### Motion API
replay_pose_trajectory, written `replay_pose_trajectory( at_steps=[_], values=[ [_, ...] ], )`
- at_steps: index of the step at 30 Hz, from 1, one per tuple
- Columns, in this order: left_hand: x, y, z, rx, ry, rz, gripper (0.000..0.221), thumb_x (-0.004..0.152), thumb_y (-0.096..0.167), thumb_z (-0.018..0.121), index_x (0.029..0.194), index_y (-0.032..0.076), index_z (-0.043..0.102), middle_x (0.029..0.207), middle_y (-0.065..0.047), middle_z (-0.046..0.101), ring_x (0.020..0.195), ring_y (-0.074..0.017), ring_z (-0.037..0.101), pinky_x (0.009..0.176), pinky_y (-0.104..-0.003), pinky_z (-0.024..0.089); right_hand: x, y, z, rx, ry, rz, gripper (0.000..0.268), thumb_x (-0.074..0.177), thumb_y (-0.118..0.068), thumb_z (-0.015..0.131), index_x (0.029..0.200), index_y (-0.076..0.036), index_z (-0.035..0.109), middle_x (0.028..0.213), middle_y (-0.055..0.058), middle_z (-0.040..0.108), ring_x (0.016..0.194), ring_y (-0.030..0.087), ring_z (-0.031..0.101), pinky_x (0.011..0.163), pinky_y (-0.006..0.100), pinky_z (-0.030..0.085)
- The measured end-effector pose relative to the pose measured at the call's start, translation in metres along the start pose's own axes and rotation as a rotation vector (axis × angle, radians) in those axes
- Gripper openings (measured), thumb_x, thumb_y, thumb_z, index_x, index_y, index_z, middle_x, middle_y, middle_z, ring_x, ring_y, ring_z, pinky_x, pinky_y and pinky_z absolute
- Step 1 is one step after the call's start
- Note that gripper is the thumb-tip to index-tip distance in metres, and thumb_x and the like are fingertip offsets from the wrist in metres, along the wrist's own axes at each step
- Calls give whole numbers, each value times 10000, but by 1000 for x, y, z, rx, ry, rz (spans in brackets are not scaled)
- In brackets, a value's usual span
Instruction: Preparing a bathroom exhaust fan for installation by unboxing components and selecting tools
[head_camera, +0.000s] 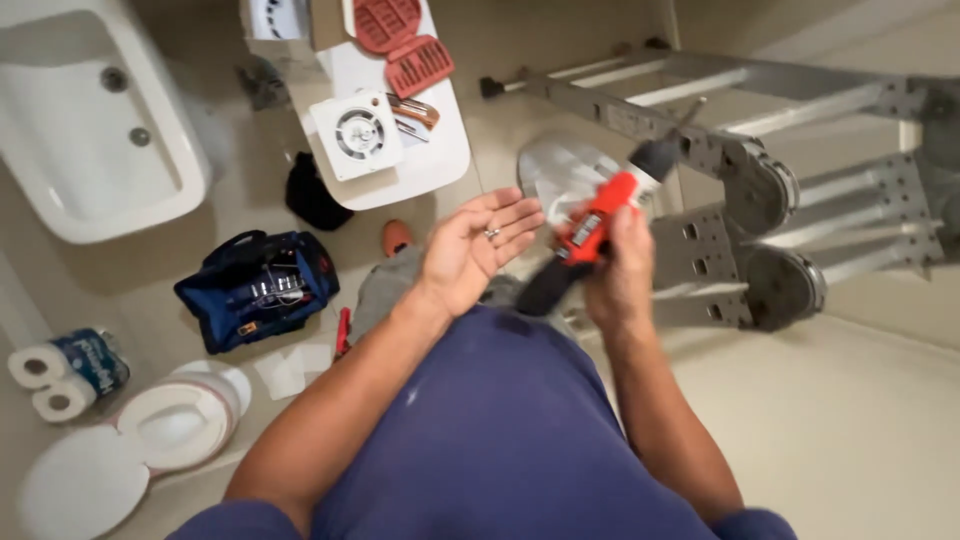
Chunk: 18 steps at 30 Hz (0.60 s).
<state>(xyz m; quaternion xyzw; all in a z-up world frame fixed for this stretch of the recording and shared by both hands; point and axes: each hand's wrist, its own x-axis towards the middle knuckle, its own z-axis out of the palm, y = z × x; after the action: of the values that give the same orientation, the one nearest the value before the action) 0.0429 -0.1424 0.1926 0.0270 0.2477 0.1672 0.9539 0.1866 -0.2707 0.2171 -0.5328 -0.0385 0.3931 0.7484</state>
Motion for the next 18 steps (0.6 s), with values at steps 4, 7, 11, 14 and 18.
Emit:
replay_pose_trajectory(
  at_steps=[4,7,11,14,18],
  values=[
    [16,-10,6,-64,-62,113,358,1014,68,441,1348,-18,538,1350,-281,620,1238,-392,636,996,-462,587,-10,-32,-51,-336,-141,6,431,979,-385,617,1224,-38,545,916,233,663,621,303,696,443,387,551],
    [28,-15,19,-73,-72,200,332,1052,82,456,1358,-18,539,1394,-268,590,1273,-393,608,1013,-473,573,-26,-57,-68,-496,-307,112,581,890,-321,606,1378,-15,532,951,278,660,688,349,711,503,447,572],
    [42,-23,32,-78,-78,252,313,1071,113,480,1352,0,557,1387,-249,602,1274,-387,609,1021,-473,570,-38,-84,-59,-615,-409,268,715,836,-272,602,1514,-83,471,973,233,681,771,322,723,588,443,606],
    [52,-34,36,-78,-92,282,292,1072,128,513,1338,19,560,1378,-236,612,1266,-372,619,1012,-460,586,-45,-100,-45,-632,-524,271,721,853,-256,641,1529,-84,458,1037,228,693,837,302,733,651,441,615],
    [60,-44,43,-53,-75,287,311,1067,140,521,1356,29,552,1390,-237,605,1279,-371,612,1012,-439,586,-45,-108,-52,-741,-605,248,708,893,-309,643,1535,-76,456,1124,251,678,920,307,708,707,476,583]
  ],
)
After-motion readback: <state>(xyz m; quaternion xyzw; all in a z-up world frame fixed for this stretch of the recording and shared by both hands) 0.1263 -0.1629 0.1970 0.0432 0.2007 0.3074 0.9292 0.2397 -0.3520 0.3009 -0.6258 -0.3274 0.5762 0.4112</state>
